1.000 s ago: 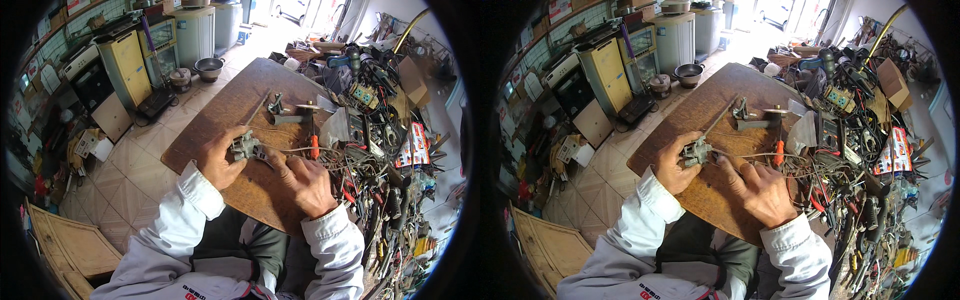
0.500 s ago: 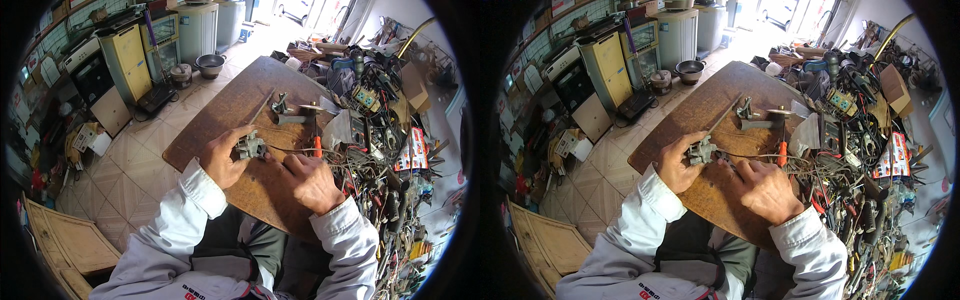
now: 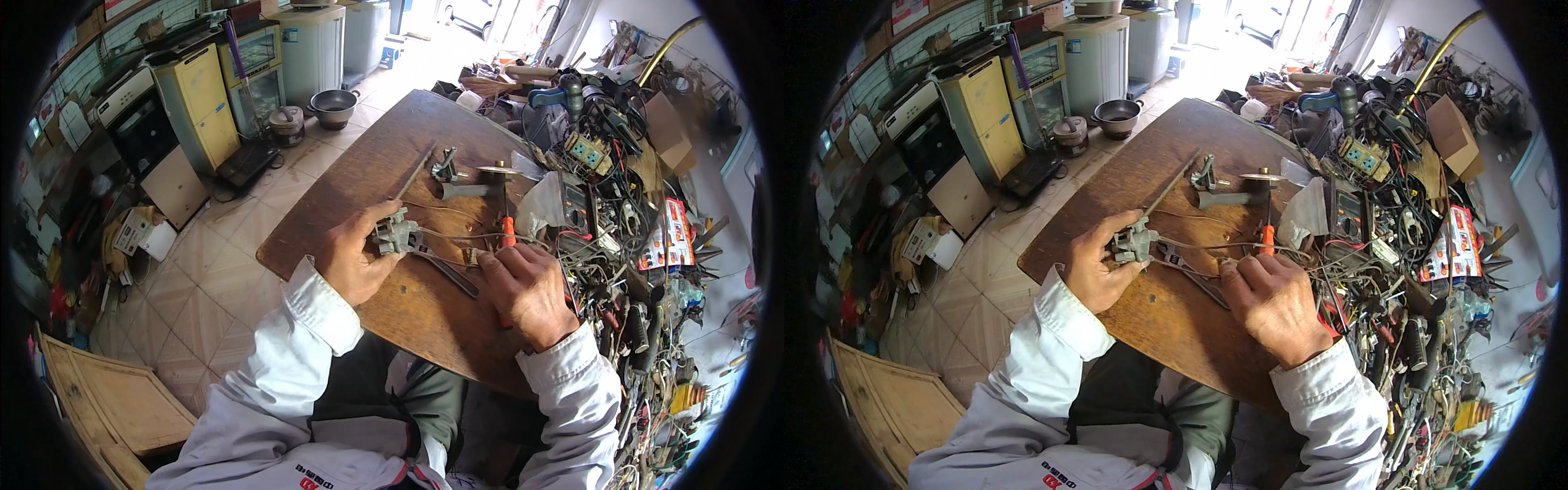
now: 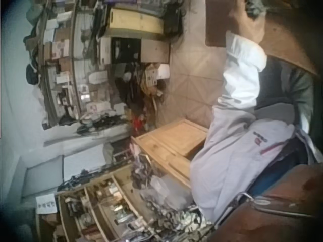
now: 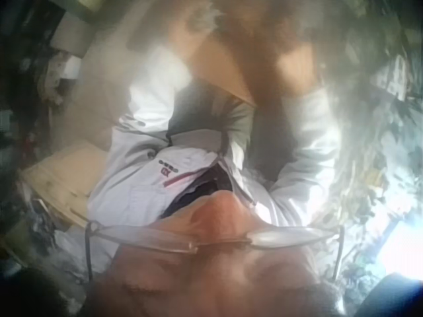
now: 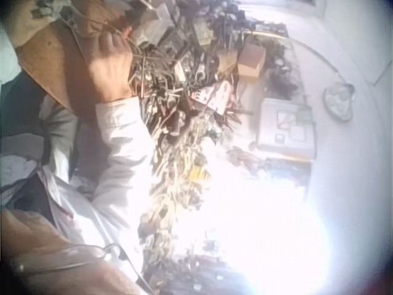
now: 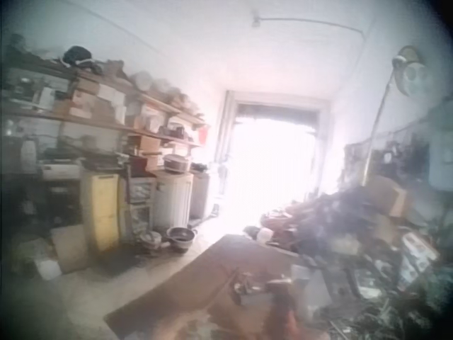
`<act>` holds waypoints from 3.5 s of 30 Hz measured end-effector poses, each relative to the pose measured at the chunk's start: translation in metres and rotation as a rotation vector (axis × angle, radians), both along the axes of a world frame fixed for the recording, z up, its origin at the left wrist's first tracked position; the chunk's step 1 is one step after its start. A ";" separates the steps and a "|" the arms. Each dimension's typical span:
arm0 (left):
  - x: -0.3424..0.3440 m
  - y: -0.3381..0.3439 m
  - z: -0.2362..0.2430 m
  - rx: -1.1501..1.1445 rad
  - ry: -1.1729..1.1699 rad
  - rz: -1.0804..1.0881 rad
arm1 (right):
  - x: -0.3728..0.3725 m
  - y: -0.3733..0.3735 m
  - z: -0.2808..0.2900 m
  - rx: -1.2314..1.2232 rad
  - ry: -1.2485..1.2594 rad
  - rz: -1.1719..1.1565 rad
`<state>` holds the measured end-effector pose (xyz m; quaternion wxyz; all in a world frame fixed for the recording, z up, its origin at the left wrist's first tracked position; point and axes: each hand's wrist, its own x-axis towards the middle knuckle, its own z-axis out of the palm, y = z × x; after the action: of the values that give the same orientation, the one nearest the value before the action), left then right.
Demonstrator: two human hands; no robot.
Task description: The person uses pliers and a screwdriver to manipulate a small electrical component on a cluttered workbench. They repeatedly adjust wires and metal parts, occasionally repositioning the component and tools while working in a workshop environment.
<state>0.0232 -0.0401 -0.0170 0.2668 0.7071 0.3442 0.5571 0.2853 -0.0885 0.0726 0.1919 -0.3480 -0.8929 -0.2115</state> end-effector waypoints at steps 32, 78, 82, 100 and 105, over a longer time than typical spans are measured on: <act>0.001 -0.005 0.007 -0.086 0.000 -0.002 | 0.037 -0.018 -0.006 -0.014 0.269 -0.108; -0.002 -0.002 0.003 -0.110 -0.049 -0.079 | 0.058 -0.025 0.001 -0.002 0.022 -0.022; -0.003 0.000 0.002 -0.079 -0.043 -0.071 | 0.058 -0.023 0.005 -0.010 -0.004 0.005; -0.003 0.001 0.004 -0.101 0.023 -0.028 | 0.065 -0.027 0.016 -0.005 0.008 0.003; -0.002 0.000 0.003 -0.116 0.008 -0.034 | 0.075 -0.028 -0.001 0.157 0.066 -0.077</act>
<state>0.0207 -0.0399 -0.0137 0.3154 0.6983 0.3652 0.5287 0.3600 -0.1167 0.0718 0.2395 -0.3728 -0.8528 -0.2764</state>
